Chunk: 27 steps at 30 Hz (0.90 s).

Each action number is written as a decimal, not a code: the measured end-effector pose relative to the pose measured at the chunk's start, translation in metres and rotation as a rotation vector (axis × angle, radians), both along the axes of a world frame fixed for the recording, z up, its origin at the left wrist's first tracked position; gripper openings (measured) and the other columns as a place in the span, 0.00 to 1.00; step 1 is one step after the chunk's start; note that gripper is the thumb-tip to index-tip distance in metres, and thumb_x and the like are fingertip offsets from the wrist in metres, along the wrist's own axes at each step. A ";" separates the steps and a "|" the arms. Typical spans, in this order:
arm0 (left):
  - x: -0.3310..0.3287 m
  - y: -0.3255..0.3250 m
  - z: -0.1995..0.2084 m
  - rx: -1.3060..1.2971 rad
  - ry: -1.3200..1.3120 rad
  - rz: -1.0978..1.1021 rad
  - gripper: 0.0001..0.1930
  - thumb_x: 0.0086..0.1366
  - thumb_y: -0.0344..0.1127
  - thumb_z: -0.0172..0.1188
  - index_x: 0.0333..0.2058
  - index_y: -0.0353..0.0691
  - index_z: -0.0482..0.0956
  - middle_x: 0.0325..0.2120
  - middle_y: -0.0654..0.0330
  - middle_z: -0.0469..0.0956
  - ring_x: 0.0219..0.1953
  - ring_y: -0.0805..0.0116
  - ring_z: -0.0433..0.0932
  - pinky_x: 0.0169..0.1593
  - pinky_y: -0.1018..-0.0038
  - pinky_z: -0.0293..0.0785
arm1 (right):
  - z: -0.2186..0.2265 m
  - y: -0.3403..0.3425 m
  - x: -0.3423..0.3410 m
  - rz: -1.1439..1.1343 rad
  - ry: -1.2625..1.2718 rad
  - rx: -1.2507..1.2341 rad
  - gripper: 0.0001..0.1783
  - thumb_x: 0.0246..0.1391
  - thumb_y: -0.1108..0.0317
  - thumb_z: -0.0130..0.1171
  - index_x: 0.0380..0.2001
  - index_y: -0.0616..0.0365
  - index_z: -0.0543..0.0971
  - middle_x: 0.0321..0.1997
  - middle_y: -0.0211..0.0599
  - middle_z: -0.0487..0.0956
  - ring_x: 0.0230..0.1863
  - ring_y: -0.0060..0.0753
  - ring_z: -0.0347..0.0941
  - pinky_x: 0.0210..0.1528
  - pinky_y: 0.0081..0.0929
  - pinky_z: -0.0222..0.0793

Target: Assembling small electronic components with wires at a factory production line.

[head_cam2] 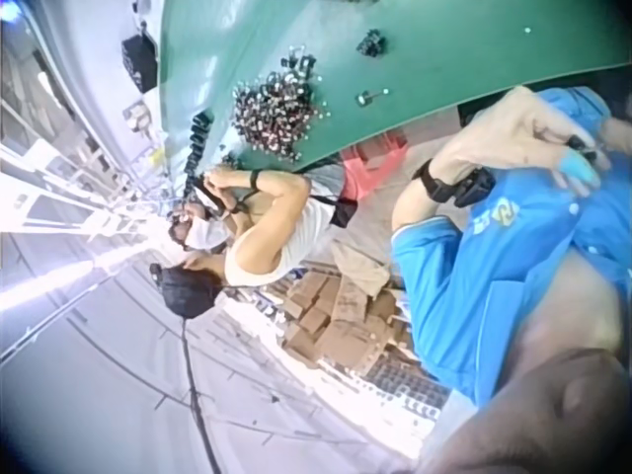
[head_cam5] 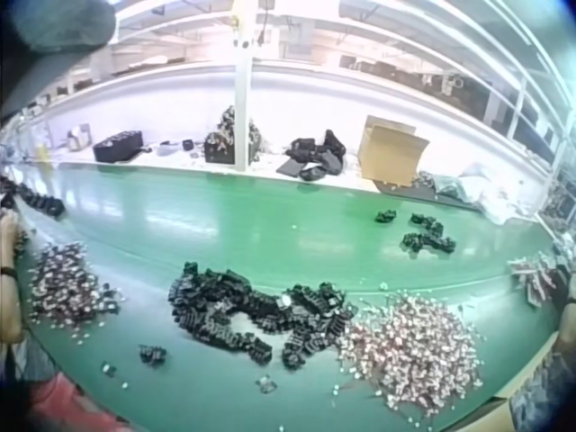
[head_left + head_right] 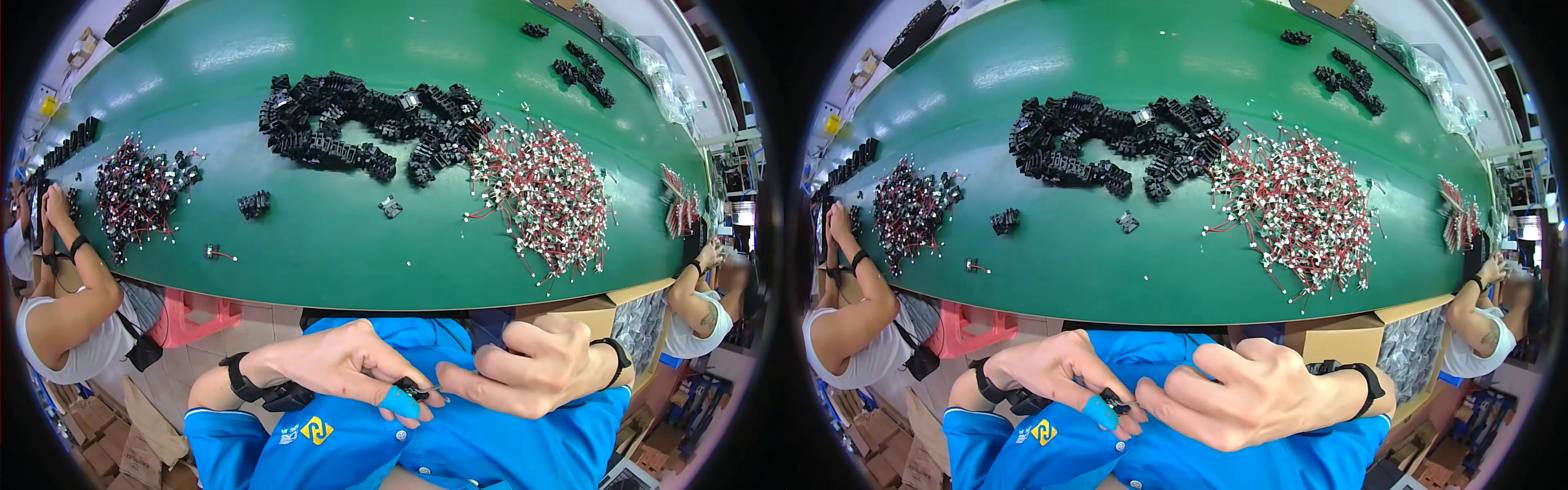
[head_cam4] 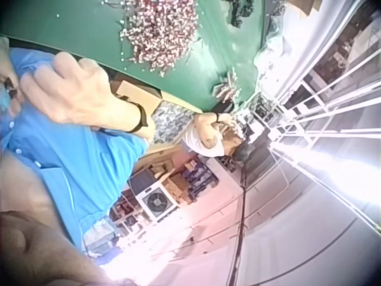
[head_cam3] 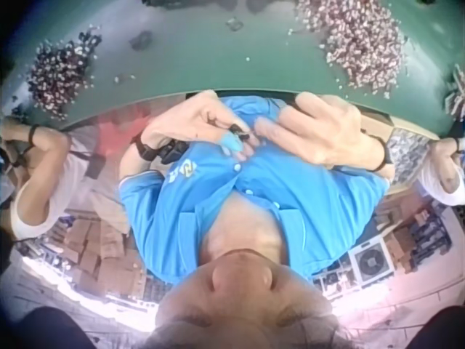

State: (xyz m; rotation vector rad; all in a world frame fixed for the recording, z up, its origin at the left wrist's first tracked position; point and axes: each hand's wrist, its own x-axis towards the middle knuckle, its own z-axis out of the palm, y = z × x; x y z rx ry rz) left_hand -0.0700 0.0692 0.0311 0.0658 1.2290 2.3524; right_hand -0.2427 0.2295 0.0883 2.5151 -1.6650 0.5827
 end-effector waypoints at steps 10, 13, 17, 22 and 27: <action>-0.004 0.003 0.003 0.106 -0.026 -0.060 0.14 0.60 0.25 0.56 0.45 0.28 0.75 0.37 0.51 0.80 0.39 0.68 0.80 0.44 0.79 0.76 | -0.015 0.002 -0.004 0.001 -0.016 -0.208 0.14 0.29 0.63 0.66 0.27 0.38 0.82 0.16 0.14 0.64 0.14 0.14 0.47 0.13 0.15 0.39; -0.005 0.002 0.000 0.215 -0.068 -0.059 0.15 0.63 0.24 0.50 0.48 0.32 0.74 0.42 0.54 0.78 0.40 0.74 0.78 0.41 0.80 0.76 | -0.008 -0.005 -0.012 0.035 -0.243 0.043 0.08 0.37 0.65 0.66 0.27 0.43 0.82 0.16 0.17 0.65 0.14 0.16 0.55 0.13 0.18 0.46; -0.020 -0.006 0.008 -0.372 0.029 -0.375 0.15 0.62 0.24 0.49 0.49 0.33 0.73 0.39 0.55 0.79 0.39 0.75 0.77 0.42 0.79 0.75 | 0.011 -0.016 -0.026 0.223 -0.892 0.545 0.07 0.44 0.64 0.67 0.27 0.52 0.83 0.17 0.24 0.72 0.12 0.19 0.64 0.10 0.22 0.51; -0.007 -0.009 -0.004 0.084 -0.127 0.568 0.18 0.67 0.34 0.48 0.50 0.27 0.68 0.42 0.47 0.76 0.46 0.64 0.76 0.52 0.71 0.71 | 0.007 -0.019 -0.018 0.137 -0.867 0.500 0.10 0.48 0.70 0.62 0.34 0.60 0.76 0.23 0.34 0.74 0.20 0.29 0.71 0.18 0.25 0.64; -0.021 0.001 -0.009 0.233 0.015 0.917 0.23 0.64 0.46 0.53 0.49 0.32 0.69 0.41 0.48 0.77 0.53 0.57 0.71 0.58 0.60 0.65 | -0.037 -0.033 0.036 -0.416 -0.262 0.089 0.07 0.45 0.74 0.58 0.31 0.59 0.75 0.17 0.27 0.71 0.15 0.23 0.68 0.15 0.24 0.61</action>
